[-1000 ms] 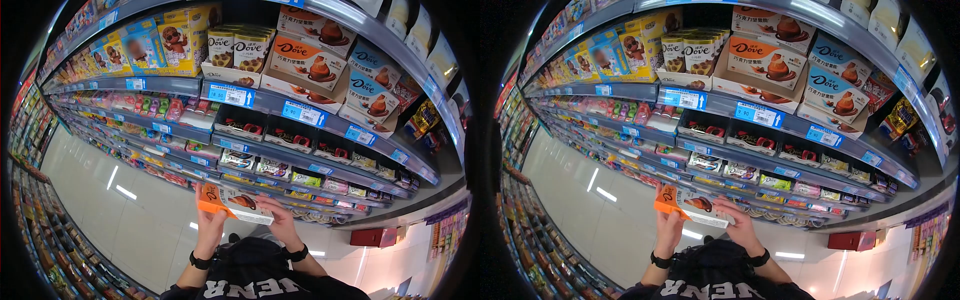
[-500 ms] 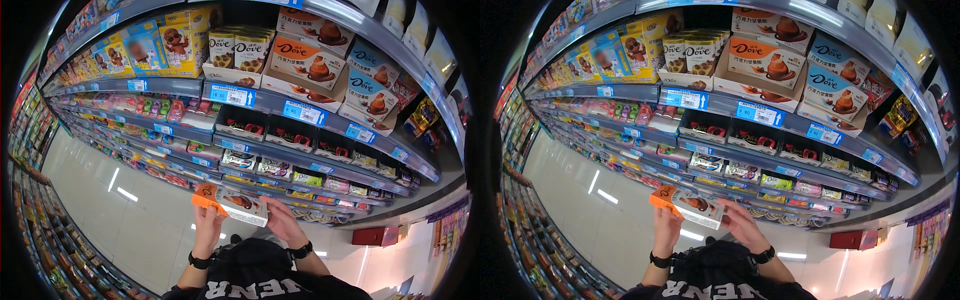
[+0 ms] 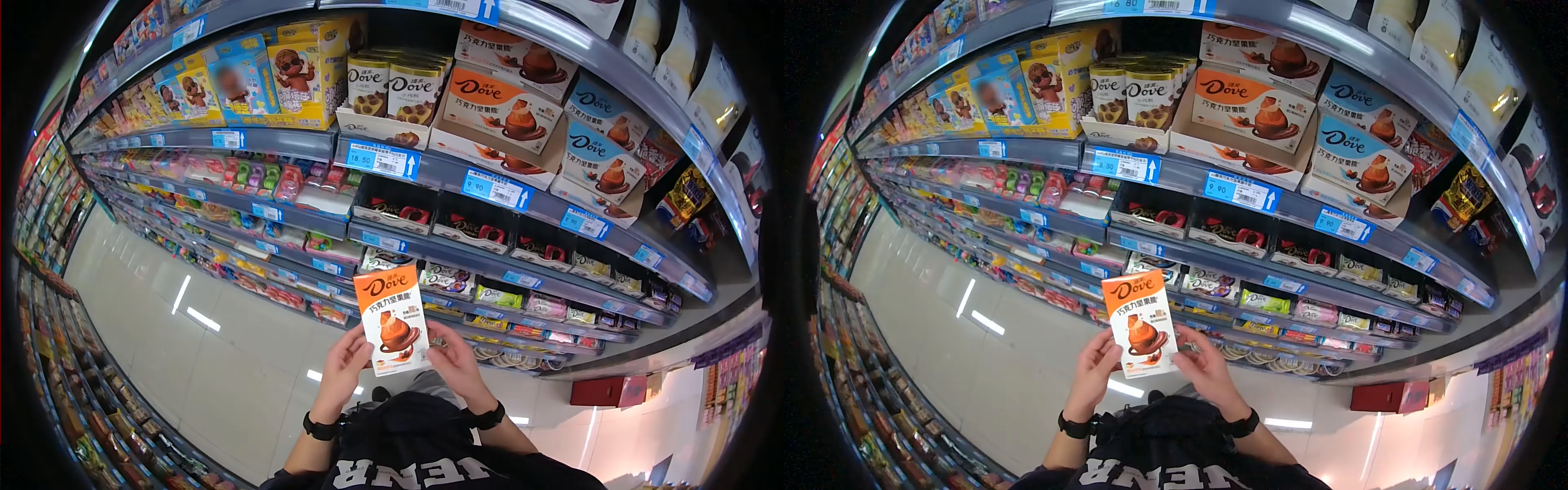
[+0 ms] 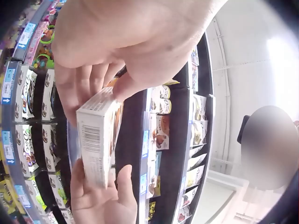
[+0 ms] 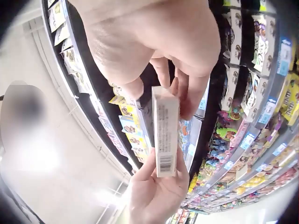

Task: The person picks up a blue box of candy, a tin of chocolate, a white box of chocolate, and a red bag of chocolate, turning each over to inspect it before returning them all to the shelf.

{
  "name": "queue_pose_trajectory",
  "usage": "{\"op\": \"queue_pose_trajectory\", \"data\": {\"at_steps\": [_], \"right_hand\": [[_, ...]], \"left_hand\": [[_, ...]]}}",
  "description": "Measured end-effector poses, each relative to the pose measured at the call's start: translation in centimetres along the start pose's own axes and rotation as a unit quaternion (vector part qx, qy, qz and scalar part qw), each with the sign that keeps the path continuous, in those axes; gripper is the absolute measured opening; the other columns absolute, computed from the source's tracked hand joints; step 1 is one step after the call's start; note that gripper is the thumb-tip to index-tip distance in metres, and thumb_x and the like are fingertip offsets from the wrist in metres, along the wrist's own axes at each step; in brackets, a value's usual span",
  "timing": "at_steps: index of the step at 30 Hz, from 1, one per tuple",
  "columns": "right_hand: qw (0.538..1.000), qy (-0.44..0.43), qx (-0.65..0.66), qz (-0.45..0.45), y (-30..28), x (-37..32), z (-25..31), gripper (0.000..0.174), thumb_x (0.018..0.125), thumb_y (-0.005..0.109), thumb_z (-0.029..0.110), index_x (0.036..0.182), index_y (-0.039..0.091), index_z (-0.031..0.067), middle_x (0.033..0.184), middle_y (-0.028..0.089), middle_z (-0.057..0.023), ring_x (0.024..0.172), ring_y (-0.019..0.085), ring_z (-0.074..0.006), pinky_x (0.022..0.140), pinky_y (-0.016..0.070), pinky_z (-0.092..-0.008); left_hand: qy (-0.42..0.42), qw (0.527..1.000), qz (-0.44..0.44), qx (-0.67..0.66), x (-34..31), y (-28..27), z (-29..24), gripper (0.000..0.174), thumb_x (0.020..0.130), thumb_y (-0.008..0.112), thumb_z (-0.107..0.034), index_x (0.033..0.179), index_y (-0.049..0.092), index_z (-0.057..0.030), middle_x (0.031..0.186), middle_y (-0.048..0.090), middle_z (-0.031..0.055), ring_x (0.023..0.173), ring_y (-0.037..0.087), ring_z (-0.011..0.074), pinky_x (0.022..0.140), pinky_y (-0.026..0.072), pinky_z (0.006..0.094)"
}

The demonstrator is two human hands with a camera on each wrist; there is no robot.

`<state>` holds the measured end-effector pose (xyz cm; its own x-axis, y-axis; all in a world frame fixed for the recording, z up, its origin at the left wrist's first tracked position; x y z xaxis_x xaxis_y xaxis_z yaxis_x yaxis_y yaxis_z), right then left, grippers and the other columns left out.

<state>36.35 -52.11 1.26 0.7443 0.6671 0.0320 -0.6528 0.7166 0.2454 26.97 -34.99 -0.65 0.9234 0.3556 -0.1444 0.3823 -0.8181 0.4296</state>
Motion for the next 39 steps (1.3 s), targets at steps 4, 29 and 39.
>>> {"op": "queue_pose_trajectory", "data": {"at_steps": [4, 29, 39], "right_hand": [[0.995, 0.048, 0.084, -0.013, -1.0, -0.1, -1.7, 0.045, 0.096, 0.054, 0.000, 0.140, 0.043, 0.0014, 0.109, 0.054, -0.0032, 0.101, 0.057, -0.0108, 0.089, 0.0486, -0.0275], [0.976, -0.104, -0.187, -0.040, -1.8, -0.7, 3.0, 0.031, 0.087, 0.062, -0.002, 0.119, 0.063, 0.0009, 0.113, 0.064, -0.0103, 0.104, 0.062, -0.0205, 0.090, 0.0476, -0.0309], [1.000, -0.007, -0.006, -0.003, -1.8, -0.6, 1.5, 0.029, 0.097, 0.055, 0.004, 0.126, 0.052, -0.0001, 0.094, 0.067, -0.0069, 0.087, 0.063, -0.0116, 0.078, 0.0498, -0.0246]], "left_hand": [[-0.005, 1.000, 0.005, -0.010, -0.5, -0.2, 0.1, 0.050, 0.097, 0.056, -0.006, 0.143, 0.039, 0.0017, 0.116, 0.064, 0.0085, 0.099, 0.062, 0.0099, 0.080, 0.0532, 0.0268], [0.147, 0.979, 0.030, 0.135, -1.1, 0.7, -2.5, 0.038, 0.091, 0.061, 0.002, 0.129, 0.057, 0.0035, 0.126, 0.059, 0.0158, 0.118, 0.057, 0.0215, 0.100, 0.0452, 0.0328], [0.076, 0.981, 0.072, 0.163, -1.2, 1.1, -2.4, 0.045, 0.096, 0.058, -0.005, 0.139, 0.048, 0.0002, 0.106, 0.065, 0.0078, 0.093, 0.061, 0.0094, 0.080, 0.0503, 0.0253]]}}
Point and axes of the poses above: each hand's wrist, its own x-axis towards the middle knuckle, its own y-axis out of the palm, z = x × y, the point moved 9 cm from there along x, towards the middle knuckle
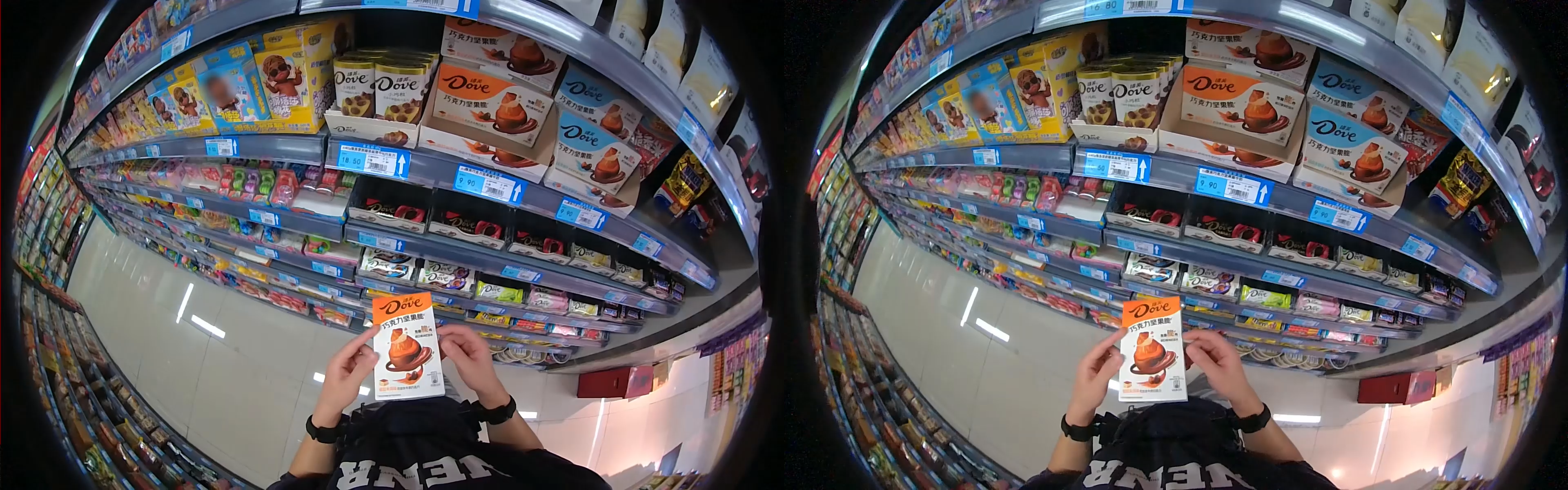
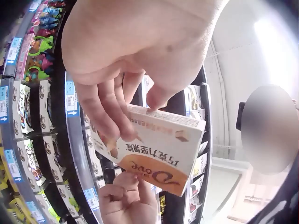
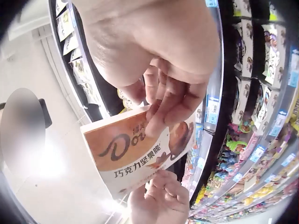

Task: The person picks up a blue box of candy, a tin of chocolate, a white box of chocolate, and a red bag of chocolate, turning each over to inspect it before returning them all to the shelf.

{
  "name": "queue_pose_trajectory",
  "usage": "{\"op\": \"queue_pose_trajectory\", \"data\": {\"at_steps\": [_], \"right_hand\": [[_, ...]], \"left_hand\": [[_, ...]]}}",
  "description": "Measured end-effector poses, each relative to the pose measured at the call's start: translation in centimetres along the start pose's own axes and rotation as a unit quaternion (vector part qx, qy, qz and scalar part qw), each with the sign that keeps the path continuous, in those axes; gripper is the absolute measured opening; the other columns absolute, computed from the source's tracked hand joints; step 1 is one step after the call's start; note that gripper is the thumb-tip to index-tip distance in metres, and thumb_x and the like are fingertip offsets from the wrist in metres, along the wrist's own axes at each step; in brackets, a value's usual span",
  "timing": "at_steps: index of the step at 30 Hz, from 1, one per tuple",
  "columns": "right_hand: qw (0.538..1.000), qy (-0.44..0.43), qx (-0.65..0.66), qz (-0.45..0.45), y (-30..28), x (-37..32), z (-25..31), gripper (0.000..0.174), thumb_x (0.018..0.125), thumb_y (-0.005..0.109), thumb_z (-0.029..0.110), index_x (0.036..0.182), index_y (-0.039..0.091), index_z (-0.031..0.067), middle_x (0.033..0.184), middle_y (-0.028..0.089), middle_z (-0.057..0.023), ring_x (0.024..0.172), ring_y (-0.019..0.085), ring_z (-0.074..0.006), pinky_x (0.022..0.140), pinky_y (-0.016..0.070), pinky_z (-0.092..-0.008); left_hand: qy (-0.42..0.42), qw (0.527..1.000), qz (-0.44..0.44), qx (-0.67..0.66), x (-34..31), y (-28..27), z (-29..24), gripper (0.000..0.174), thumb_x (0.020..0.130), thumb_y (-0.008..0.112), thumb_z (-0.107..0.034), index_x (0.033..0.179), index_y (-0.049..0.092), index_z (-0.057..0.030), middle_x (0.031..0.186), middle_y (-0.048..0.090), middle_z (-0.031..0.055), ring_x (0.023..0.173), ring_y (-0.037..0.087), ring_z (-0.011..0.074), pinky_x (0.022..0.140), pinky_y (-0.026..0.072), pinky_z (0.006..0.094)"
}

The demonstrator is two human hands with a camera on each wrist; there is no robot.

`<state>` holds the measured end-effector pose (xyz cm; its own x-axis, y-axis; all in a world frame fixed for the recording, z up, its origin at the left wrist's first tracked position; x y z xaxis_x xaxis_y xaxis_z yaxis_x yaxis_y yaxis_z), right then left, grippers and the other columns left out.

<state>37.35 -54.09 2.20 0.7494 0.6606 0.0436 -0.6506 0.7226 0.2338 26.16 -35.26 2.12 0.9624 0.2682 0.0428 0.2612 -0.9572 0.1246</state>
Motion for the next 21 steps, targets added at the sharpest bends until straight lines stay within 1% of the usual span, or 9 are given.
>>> {"op": "queue_pose_trajectory", "data": {"at_steps": [1, 3, 4, 7, 11, 14, 17, 20, 21], "right_hand": [[1.000, 0.001, 0.000, 0.002, 0.0, 0.1, -0.1, 0.029, 0.097, 0.055, 0.004, 0.126, 0.052, -0.0001, 0.094, 0.067, -0.0069, 0.087, 0.063, -0.0116, 0.078, 0.0498, -0.0246], [0.998, 0.023, 0.054, 0.010, 0.2, 0.2, -0.8, 0.032, 0.098, 0.054, 0.004, 0.130, 0.051, -0.0012, 0.097, 0.070, -0.0099, 0.088, 0.065, -0.0134, 0.080, 0.0508, -0.0261], [0.998, 0.026, 0.055, 0.010, 0.4, 0.2, -0.7, 0.032, 0.098, 0.054, 0.004, 0.130, 0.051, -0.0012, 0.097, 0.070, -0.0099, 0.088, 0.065, -0.0134, 0.080, 0.0508, -0.0261], [0.995, 0.058, 0.076, 0.014, 1.0, 0.5, -0.7, 0.040, 0.096, 0.055, 0.003, 0.135, 0.047, -0.0028, 0.103, 0.071, -0.0164, 0.092, 0.067, -0.0165, 0.085, 0.0516, -0.0292], [0.997, 0.060, 0.054, 0.012, 0.9, 0.3, -1.8, 0.040, 0.096, 0.055, 0.002, 0.135, 0.047, -0.0019, 0.101, 0.072, -0.0154, 0.092, 0.067, -0.0167, 0.085, 0.0517, -0.0293], [0.998, 0.050, 0.036, 0.020, 1.2, 0.5, -1.6, 0.042, 0.095, 0.055, 0.001, 0.136, 0.046, -0.0020, 0.105, 0.071, -0.0161, 0.092, 0.067, -0.0166, 0.085, 0.0519, -0.0292], [0.996, 0.069, 0.054, -0.006, 1.1, 0.2, -1.7, 0.042, 0.094, 0.057, 0.000, 0.135, 0.048, -0.0016, 0.103, 0.070, -0.0134, 0.089, 0.066, -0.0152, 0.085, 0.0515, -0.0280], [0.996, 0.080, 0.044, -0.014, 0.2, 0.2, -2.8, 0.044, 0.091, 0.062, 0.001, 0.133, 0.051, -0.0003, 0.101, 0.066, -0.0084, 0.086, 0.063, -0.0129, 0.081, 0.0497, -0.0255], [0.999, 0.031, -0.032, -0.031, -0.5, 0.3, -2.7, 0.043, 0.089, 0.065, 0.002, 0.130, 0.054, 0.0003, 0.100, 0.063, -0.0066, 0.086, 0.061, -0.0120, 0.079, 0.0487, -0.0249]], "left_hand": [[0.000, 1.000, -0.002, -0.001, 0.0, 0.1, 0.0, 0.045, 0.096, 0.058, -0.005, 0.139, 0.048, 0.0002, 0.106, 0.065, 0.0078, 0.093, 0.061, 0.0094, 0.080, 0.0503, 0.0253], [-0.044, 0.994, -0.039, -0.097, -0.2, 0.1, 0.6, 0.044, 0.099, 0.052, -0.010, 0.141, 0.045, 0.0020, 0.109, 0.065, 0.0125, 0.094, 0.065, 0.0156, 0.083, 0.0536, 0.0295], [-0.046, 0.993, -0.040, -0.097, -0.3, 0.0, 0.9, 0.044, 0.099, 0.052, -0.010, 0.141, 0.045, 0.0020, 0.109, 0.065, 0.0125, 0.094, 0.065, 0.0156, 0.083, 0.0536, 0.0295], [-0.066, 0.978, -0.011, -0.196, 0.0, 0.2, 2.0, 0.042, 0.101, 0.049, -0.012, 0.139, 0.044, 0.0065, 0.105, 0.067, 0.0185, 0.084, 0.071, 0.0269, 0.081, 0.0577, 0.0346], [-0.074, 0.978, -0.033, -0.194, -0.2, 0.0, 2.3, 0.042, 0.101, 0.049, -0.012, 0.139, 0.044, 0.0062, 0.104, 0.067, 0.0189, 0.085, 0.071, 0.0253, 0.080, 0.0582, 0.0333], [-0.070, 0.980, -0.034, -0.185, 0.1, -0.2, 2.3, 0.042, 0.101, 0.049, -0.012, 0.139, 0.044, 0.0064, 0.105, 0.067, 0.0190, 0.085, 0.071, 0.0243, 0.079, 0.0584, 0.0326], [-0.080, 0.981, -0.042, -0.174, 0.0, -0.1, 2.2, 0.041, 0.101, 0.049, -0.012, 0.138, 0.046, 0.0059, 0.101, 0.067, 0.0164, 0.083, 0.071, 0.0223, 0.079, 0.0581, 0.0318], [-0.076, 0.985, -0.022, -0.151, 0.2, 0.1, 2.4, 0.041, 0.101, 0.050, -0.013, 0.138, 0.047, 0.0051, 0.097, 0.067, 0.0131, 0.081, 0.070, 0.0208, 0.078, 0.0573, 0.0299], [-0.079, 0.986, -0.015, -0.146, 0.2, 0.2, 2.4, 0.041, 0.101, 0.050, -0.013, 0.138, 0.047, 0.0048, 0.095, 0.067, 0.0118, 0.080, 0.069, 0.0194, 0.077, 0.0567, 0.0293]]}}
Point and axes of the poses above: each hand's wrist, its own x-axis towards the middle knuckle, its own y-axis out of the palm, z = x × y, the point moved 9 cm from there along x, towards the middle knuckle
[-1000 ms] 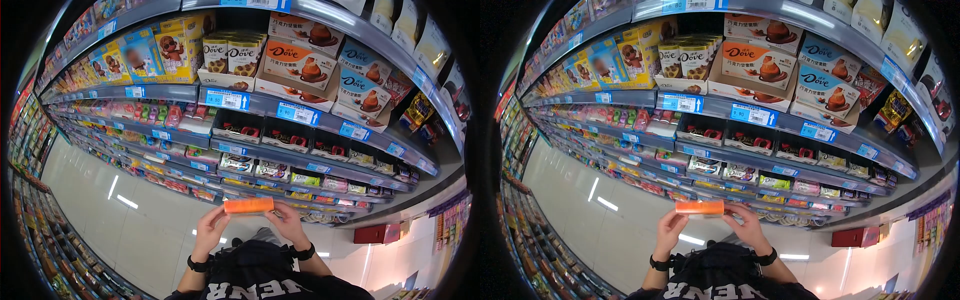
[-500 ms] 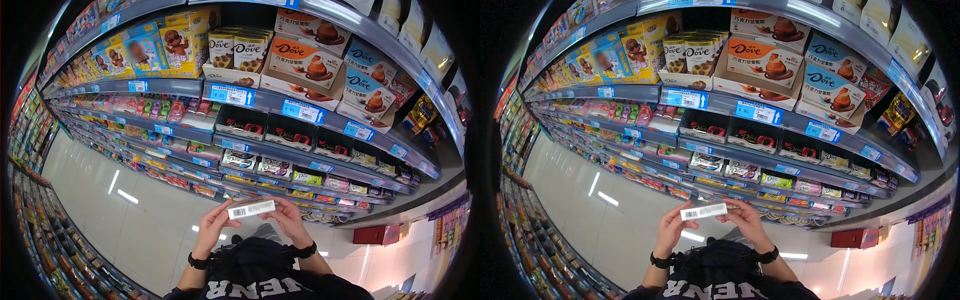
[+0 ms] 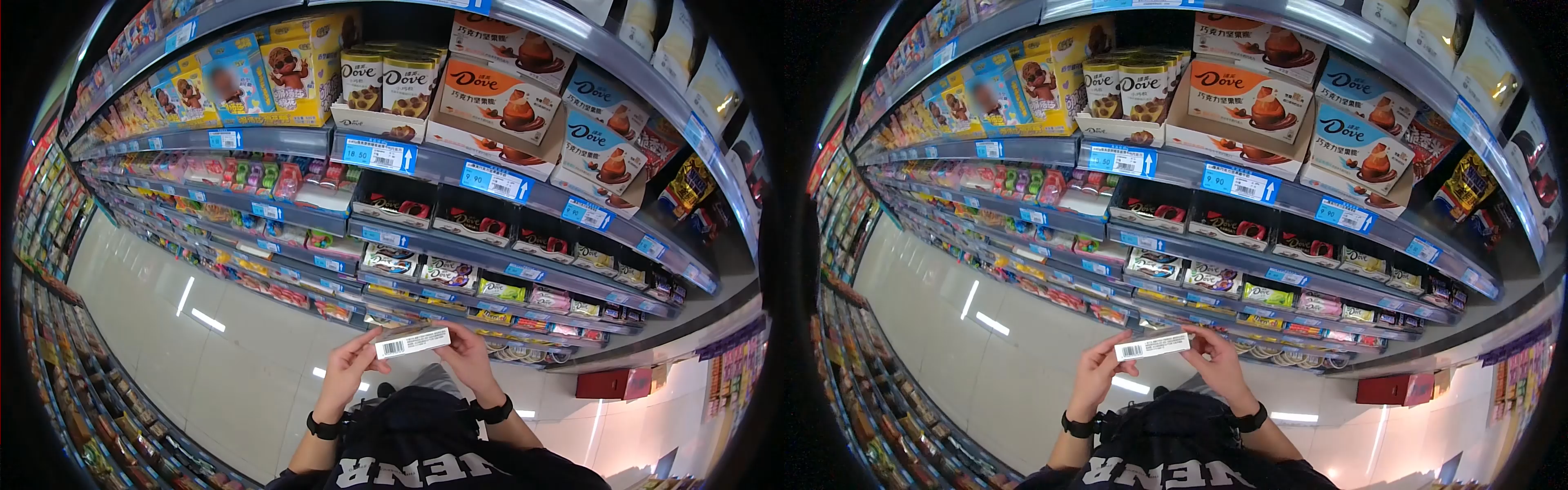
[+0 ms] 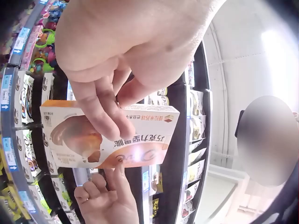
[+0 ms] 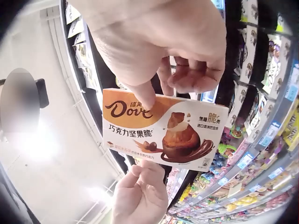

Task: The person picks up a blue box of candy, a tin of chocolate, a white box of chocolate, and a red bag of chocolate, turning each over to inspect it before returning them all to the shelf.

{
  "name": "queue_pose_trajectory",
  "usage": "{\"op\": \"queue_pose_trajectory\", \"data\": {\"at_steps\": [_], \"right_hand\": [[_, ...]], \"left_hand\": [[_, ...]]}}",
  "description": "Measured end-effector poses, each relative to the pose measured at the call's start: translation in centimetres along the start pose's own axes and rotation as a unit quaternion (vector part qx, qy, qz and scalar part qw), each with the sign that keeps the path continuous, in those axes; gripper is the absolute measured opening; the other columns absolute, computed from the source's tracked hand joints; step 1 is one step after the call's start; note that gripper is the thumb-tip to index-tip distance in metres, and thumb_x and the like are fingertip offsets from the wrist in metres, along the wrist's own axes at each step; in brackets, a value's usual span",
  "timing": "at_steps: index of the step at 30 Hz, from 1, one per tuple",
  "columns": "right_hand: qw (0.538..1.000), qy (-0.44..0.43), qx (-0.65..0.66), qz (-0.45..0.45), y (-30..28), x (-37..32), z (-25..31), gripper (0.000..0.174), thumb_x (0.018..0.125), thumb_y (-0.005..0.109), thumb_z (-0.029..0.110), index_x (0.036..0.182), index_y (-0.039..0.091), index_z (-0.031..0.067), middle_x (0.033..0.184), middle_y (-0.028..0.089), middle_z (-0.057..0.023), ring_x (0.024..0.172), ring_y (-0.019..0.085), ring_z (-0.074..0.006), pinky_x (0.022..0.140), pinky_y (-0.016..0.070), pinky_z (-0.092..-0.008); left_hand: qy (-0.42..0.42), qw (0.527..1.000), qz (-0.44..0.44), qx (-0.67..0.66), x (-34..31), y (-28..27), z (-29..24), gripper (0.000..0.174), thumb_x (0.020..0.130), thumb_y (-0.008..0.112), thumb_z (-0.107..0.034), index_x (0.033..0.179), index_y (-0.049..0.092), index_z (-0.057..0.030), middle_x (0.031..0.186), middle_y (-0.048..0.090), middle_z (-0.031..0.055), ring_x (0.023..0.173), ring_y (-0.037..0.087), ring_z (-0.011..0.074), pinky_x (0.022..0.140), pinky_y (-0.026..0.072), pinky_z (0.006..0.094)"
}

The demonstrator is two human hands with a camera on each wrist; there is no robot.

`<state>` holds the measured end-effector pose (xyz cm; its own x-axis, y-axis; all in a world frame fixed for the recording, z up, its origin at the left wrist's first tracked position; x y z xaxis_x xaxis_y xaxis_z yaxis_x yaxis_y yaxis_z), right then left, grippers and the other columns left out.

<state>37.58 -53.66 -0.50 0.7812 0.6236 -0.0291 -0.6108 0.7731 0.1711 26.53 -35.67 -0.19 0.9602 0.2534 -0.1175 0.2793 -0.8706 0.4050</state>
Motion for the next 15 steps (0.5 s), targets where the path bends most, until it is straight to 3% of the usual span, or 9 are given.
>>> {"op": "queue_pose_trajectory", "data": {"at_steps": [1, 4, 8, 10, 11, 13, 14, 15], "right_hand": [[0.996, -0.050, -0.074, -0.022, -0.4, -0.1, 0.5, 0.042, 0.088, 0.068, 0.004, 0.127, 0.056, 0.0009, 0.098, 0.060, -0.0048, 0.086, 0.060, -0.0110, 0.077, 0.0477, -0.0244], [0.993, -0.084, -0.068, -0.044, -0.2, 0.0, 1.5, 0.037, 0.085, 0.073, 0.006, 0.119, 0.060, 0.0017, 0.101, 0.057, -0.0047, 0.088, 0.057, -0.0101, 0.076, 0.0466, -0.0248], [0.993, -0.075, -0.085, -0.037, 0.4, 0.2, 2.8, 0.032, 0.084, 0.073, 0.009, 0.113, 0.061, 0.0014, 0.102, 0.059, -0.0051, 0.090, 0.058, -0.0110, 0.078, 0.0477, -0.0260], [0.954, -0.143, -0.262, -0.027, 1.7, -0.2, 6.2, 0.033, 0.084, 0.074, 0.010, 0.112, 0.061, 0.0009, 0.106, 0.062, -0.0072, 0.095, 0.060, -0.0127, 0.081, 0.0486, -0.0275], [0.954, -0.141, -0.262, -0.030, 1.3, -0.1, 6.1, 0.033, 0.084, 0.074, 0.010, 0.112, 0.061, 0.0009, 0.106, 0.062, -0.0072, 0.095, 0.060, -0.0127, 0.081, 0.0486, -0.0275], [0.927, -0.186, -0.324, 0.008, 1.0, 0.1, 6.0, 0.030, 0.087, 0.071, 0.008, 0.114, 0.060, -0.0004, 0.111, 0.065, -0.0101, 0.097, 0.064, -0.0154, 0.083, 0.0508, -0.0286], [0.927, -0.188, -0.325, 0.007, 0.5, 0.3, 5.5, 0.030, 0.087, 0.071, 0.008, 0.114, 0.060, -0.0004, 0.111, 0.065, -0.0101, 0.097, 0.064, -0.0154, 0.083, 0.0508, -0.0286], [0.980, -0.101, -0.171, 0.014, -0.6, 0.8, 3.5, 0.029, 0.089, 0.068, 0.006, 0.115, 0.059, -0.0007, 0.111, 0.065, -0.0108, 0.098, 0.065, -0.0163, 0.083, 0.0521, -0.0290]], "left_hand": [[-0.004, 1.000, 0.005, 0.005, -0.1, 0.1, 0.1, 0.041, 0.101, 0.050, -0.013, 0.138, 0.048, 0.0046, 0.093, 0.067, 0.0104, 0.078, 0.069, 0.0181, 0.076, 0.0561, 0.0287], [-0.037, 0.999, 0.014, -0.009, 0.0, -0.1, 1.2, 0.037, 0.101, 0.050, -0.012, 0.133, 0.052, 0.0057, 0.091, 0.066, 0.0099, 0.076, 0.067, 0.0159, 0.074, 0.0549, 0.0285], [-0.019, 1.000, -0.011, -0.016, 0.3, 0.1, 0.2, 0.031, 0.101, 0.050, -0.012, 0.124, 0.057, 0.0066, 0.087, 0.065, 0.0082, 0.071, 0.064, 0.0133, 0.073, 0.0529, 0.0269], [-0.002, 1.000, 0.006, 0.025, 0.4, 0.4, -0.2, 0.032, 0.098, 0.055, -0.008, 0.127, 0.053, 0.0046, 0.090, 0.064, 0.0071, 0.075, 0.062, 0.0117, 0.074, 0.0512, 0.0256], [-0.005, 1.000, 0.008, 0.025, 0.2, 0.9, -0.3, 0.032, 0.098, 0.055, -0.008, 0.127, 0.053, 0.0046, 0.090, 0.064, 0.0071, 0.075, 0.062, 0.0117, 0.074, 0.0512, 0.0256], [0.112, 0.993, -0.028, -0.034, 0.0, 1.7, -2.7, 0.051, 0.092, 0.062, -0.002, 0.138, 0.041, 0.0005, 0.099, 0.061, 0.0072, 0.084, 0.060, 0.0109, 0.077, 0.0497, 0.0255], [0.114, 0.993, -0.026, -0.034, 0.4, 1.9, -2.6, 0.051, 0.092, 0.062, -0.002, 0.138, 0.041, 0.0005, 0.099, 0.061, 0.0072, 0.084, 0.060, 0.0109, 0.077, 0.0497, 0.0255], [0.172, 0.982, -0.073, 0.040, 0.4, 1.4, -3.3, 0.058, 0.089, 0.064, 0.001, 0.140, 0.037, -0.0010, 0.102, 0.060, 0.0075, 0.088, 0.059, 0.0116, 0.079, 0.0493, 0.0250]]}}
Point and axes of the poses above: each hand's wrist, its own x-axis towards the middle knuckle, its own y-axis out of the palm, z = x × y, the point moved 9 cm from there along x, towards the middle knuckle
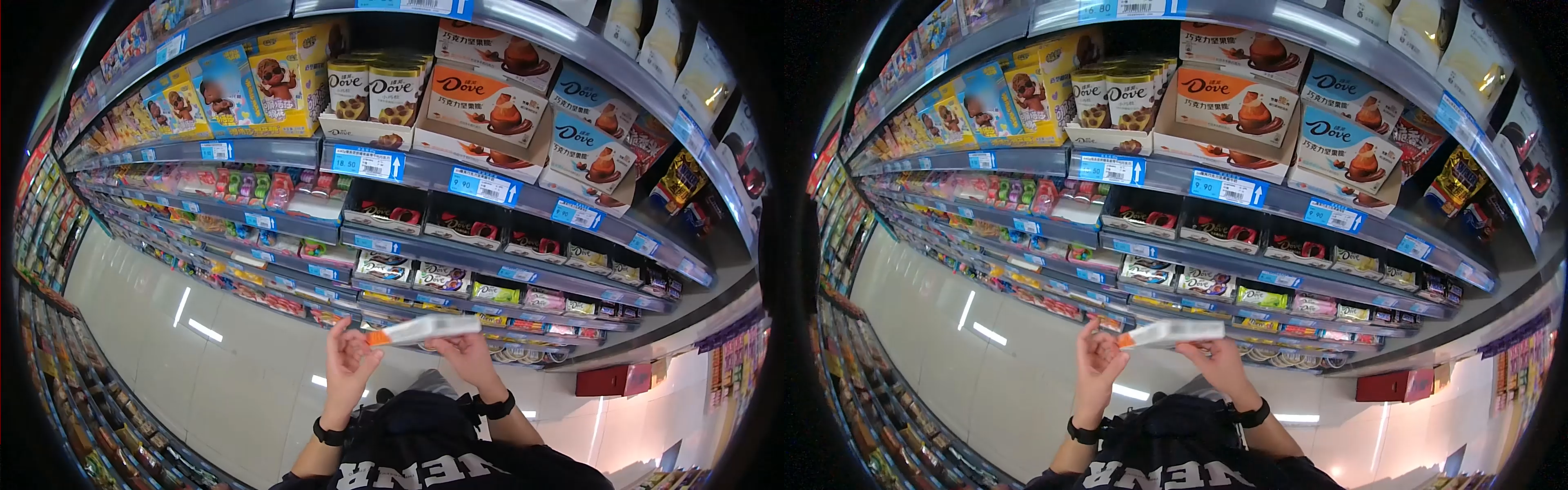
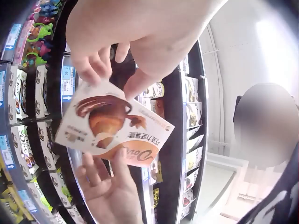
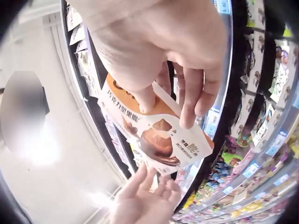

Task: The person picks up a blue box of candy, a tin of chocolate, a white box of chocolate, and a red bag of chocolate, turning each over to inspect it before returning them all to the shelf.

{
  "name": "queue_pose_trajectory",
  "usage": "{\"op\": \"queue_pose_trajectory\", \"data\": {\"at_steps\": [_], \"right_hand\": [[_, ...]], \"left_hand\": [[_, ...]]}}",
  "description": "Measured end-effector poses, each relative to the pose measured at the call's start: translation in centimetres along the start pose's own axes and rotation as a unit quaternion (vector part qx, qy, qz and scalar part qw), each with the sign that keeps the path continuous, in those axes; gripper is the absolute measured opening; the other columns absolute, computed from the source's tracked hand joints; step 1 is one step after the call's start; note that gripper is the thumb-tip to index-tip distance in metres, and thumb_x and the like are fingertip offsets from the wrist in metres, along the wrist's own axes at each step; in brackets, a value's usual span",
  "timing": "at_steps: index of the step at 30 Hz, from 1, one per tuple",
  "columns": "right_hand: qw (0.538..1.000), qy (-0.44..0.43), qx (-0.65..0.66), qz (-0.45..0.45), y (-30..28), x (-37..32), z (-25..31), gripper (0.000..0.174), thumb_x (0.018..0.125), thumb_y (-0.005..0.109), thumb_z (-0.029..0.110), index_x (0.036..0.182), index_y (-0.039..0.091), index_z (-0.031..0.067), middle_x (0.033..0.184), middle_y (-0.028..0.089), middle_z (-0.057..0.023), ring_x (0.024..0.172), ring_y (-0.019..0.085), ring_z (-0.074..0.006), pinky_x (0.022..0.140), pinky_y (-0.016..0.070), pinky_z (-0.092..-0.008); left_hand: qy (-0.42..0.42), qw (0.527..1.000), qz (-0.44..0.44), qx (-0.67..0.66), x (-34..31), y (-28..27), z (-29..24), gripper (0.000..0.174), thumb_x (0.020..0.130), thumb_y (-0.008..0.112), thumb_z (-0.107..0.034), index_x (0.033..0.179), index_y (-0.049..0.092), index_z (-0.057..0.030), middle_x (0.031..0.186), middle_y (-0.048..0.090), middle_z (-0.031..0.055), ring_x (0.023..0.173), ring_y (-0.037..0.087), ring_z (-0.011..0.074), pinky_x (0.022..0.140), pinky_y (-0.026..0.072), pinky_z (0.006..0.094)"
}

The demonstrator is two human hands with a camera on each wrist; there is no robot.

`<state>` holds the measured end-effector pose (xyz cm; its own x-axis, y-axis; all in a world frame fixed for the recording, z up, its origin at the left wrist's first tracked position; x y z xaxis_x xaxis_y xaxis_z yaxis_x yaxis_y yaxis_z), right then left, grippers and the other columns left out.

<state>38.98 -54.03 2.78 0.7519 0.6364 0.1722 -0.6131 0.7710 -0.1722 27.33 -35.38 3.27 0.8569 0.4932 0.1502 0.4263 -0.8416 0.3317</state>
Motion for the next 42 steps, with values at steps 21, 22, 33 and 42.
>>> {"op": "queue_pose_trajectory", "data": {"at_steps": [21, 22, 33, 42], "right_hand": [[0.976, -0.085, -0.194, 0.043, -1.9, 0.9, 8.4, 0.031, 0.078, 0.078, 0.013, 0.107, 0.070, 0.0035, 0.099, 0.070, -0.0105, 0.092, 0.067, -0.0228, 0.080, 0.0521, -0.0328], [0.971, -0.081, -0.218, 0.060, -1.6, 1.0, 8.6, 0.033, 0.077, 0.079, 0.014, 0.107, 0.070, 0.0038, 0.098, 0.070, -0.0099, 0.093, 0.067, -0.0233, 0.081, 0.0520, -0.0338], [0.862, -0.327, -0.326, -0.207, -8.8, 3.5, 25.0, 0.047, 0.075, 0.077, 0.004, 0.120, 0.065, 0.0036, 0.108, 0.062, -0.0131, 0.095, 0.063, -0.0267, 0.082, 0.0514, -0.0340], [0.769, -0.430, -0.350, -0.318, -12.7, 8.4, 29.7, 0.037, 0.082, 0.069, 0.000, 0.118, 0.066, 0.0051, 0.107, 0.064, -0.0115, 0.094, 0.064, -0.0262, 0.081, 0.0509, -0.0336]], "left_hand": [[0.165, 0.910, 0.146, 0.351, 1.7, 7.2, -7.0, 0.040, 0.079, 0.078, -0.012, 0.115, 0.065, -0.0020, 0.114, 0.068, 0.0134, 0.106, 0.064, 0.0289, 0.092, 0.0488, 0.0369], [0.168, 0.909, 0.147, 0.352, 2.2, 7.3, -7.2, 0.040, 0.079, 0.078, -0.012, 0.115, 0.065, -0.0020, 0.114, 0.068, 0.0134, 0.106, 0.064, 0.0289, 0.092, 0.0488, 0.0369], [0.338, 0.928, 0.101, 0.119, 10.6, 9.9, -18.3, 0.021, 0.082, 0.070, 0.002, 0.103, 0.067, 0.0005, 0.120, 0.062, 0.0176, 0.112, 0.060, 0.0266, 0.094, 0.0478, 0.0343], [0.503, 0.804, -0.005, 0.316, 15.8, 15.6, -22.4, 0.033, 0.091, 0.059, 0.001, 0.122, 0.066, -0.0082, 0.131, 0.051, 0.0125, 0.113, 0.055, 0.0243, 0.079, 0.0519, 0.0291]]}}
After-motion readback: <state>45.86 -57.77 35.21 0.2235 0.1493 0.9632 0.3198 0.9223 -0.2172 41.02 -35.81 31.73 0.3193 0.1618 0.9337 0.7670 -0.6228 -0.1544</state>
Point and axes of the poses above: each hand's wrist, its own x-axis towards the middle knuckle, its own y-axis out of the palm, z = x × y, the point moved 9 cm from there along x, towards the middle knuckle
